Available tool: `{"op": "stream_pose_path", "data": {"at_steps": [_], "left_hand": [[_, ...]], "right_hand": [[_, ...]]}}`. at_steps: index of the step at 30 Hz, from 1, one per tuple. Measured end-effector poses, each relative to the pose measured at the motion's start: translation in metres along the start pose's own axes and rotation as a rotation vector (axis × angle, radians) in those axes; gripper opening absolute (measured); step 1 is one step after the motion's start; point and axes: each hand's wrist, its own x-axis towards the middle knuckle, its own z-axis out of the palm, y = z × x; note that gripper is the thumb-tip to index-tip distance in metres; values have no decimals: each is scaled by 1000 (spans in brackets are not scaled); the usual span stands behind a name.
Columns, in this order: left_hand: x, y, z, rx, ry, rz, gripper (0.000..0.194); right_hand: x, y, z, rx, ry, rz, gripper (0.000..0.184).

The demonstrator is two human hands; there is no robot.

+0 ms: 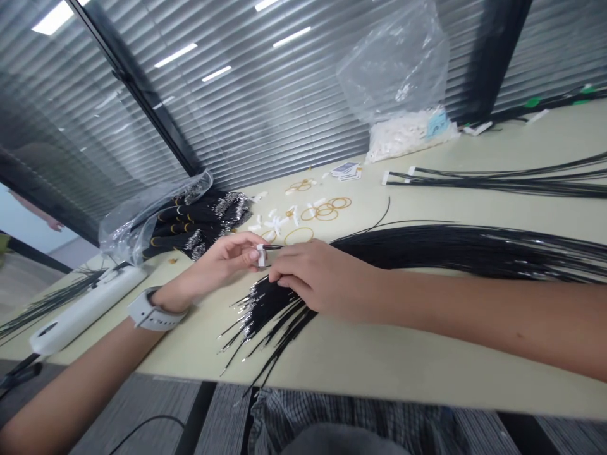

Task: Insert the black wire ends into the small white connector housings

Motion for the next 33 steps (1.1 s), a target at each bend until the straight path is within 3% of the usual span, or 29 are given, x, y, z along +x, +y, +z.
{"op": "stream_pose_path", "data": {"at_steps": [8, 13, 19, 33], "left_hand": [[1, 4, 1, -162, 82, -35, 16], [1, 6, 3, -161, 110, -66, 15], [1, 5, 2, -221, 149, -101, 16], [0, 5, 0, -249, 132, -123, 18]], "right_hand": [[1, -1, -2, 76, 18, 78, 14], [3, 4, -5, 42, 134, 269, 10], [5, 9, -5, -9, 170, 401, 16], [2, 14, -2, -110, 204, 361, 10]]}}
